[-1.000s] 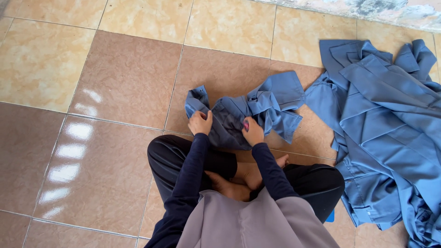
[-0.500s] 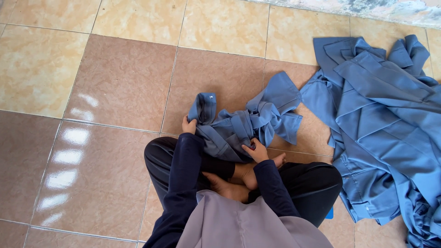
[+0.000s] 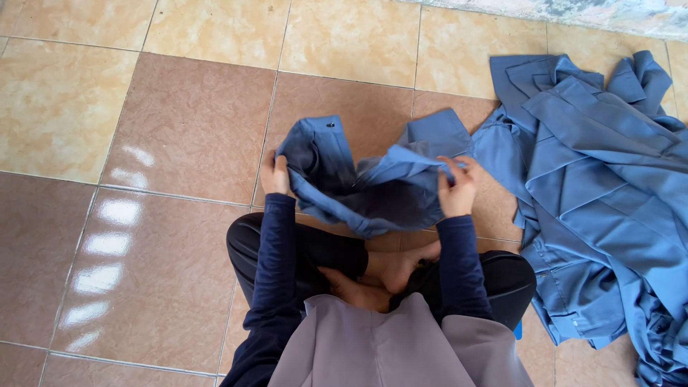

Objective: Folding blue pants into neat rectangles on a tiled floor.

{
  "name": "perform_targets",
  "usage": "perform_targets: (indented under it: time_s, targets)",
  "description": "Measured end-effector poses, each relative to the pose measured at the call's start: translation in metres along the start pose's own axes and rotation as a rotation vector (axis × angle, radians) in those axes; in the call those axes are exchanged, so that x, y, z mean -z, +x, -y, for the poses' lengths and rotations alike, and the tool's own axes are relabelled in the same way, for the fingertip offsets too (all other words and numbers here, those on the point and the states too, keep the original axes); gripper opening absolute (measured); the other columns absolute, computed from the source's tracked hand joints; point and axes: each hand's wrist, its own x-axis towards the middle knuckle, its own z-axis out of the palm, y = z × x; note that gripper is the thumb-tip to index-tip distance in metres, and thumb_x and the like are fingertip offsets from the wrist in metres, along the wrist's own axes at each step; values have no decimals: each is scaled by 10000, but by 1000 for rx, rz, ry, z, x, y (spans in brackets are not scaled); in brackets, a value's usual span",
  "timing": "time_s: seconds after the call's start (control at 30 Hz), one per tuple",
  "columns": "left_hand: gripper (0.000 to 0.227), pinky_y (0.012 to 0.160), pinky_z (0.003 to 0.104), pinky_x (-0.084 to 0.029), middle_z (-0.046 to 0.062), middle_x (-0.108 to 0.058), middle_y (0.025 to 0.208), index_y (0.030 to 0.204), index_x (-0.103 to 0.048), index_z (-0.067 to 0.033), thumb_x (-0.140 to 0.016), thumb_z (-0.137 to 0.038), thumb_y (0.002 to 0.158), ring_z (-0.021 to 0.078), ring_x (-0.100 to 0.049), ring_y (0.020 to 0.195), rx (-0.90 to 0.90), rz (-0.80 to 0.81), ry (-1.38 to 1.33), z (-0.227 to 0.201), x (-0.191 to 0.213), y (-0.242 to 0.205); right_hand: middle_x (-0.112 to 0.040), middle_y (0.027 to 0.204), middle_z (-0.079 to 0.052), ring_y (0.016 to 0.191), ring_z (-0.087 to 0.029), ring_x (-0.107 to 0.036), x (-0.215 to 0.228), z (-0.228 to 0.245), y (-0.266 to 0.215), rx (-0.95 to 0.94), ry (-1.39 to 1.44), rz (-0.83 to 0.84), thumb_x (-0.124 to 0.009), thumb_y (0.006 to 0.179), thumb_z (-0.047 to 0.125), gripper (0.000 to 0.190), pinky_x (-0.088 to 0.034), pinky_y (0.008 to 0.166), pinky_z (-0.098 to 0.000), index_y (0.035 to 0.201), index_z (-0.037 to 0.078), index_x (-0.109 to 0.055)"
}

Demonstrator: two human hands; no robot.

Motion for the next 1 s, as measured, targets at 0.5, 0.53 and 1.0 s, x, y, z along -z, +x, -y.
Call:
perform_targets:
  time_s: [0.5, 0.53, 1.0]
  targets:
    - [444, 965, 505, -547, 134, -703, 1178, 1321, -626, -213, -577, -409, 926, 365, -663, 1143, -155, 318, 585, 69, -43, 19, -752, 1091, -159, 1100, -286, -696, 24, -13, -16, -244, 754, 492, -484, 782, -51, 470, -491, 1014, -429, 1123, 66, -785]
    - [444, 965, 505, -547, 134, -703, 1178, 1321, -626, -213, -577, -409, 926, 365, -663, 1143, -158, 323, 584, 79, -45, 27, -752, 1091, -159, 1100, -286, -696, 34, -7, -11, -246, 751, 489, -484, 782, -51, 470, -491, 1014, -429, 1123, 66, -785]
    - [555, 1129, 389, -363, 175, -578, 1247, 1341, -514, 4, -480, -187, 822, 293, -524, 1223, -611, 759, -491, -130, 26, -65, -764, 1087, 67, 927, -144, -632, 139, 160, 71, 518, 174, 304, -707, 925, 153, 209, -416, 922, -266, 1118, 215, -761]
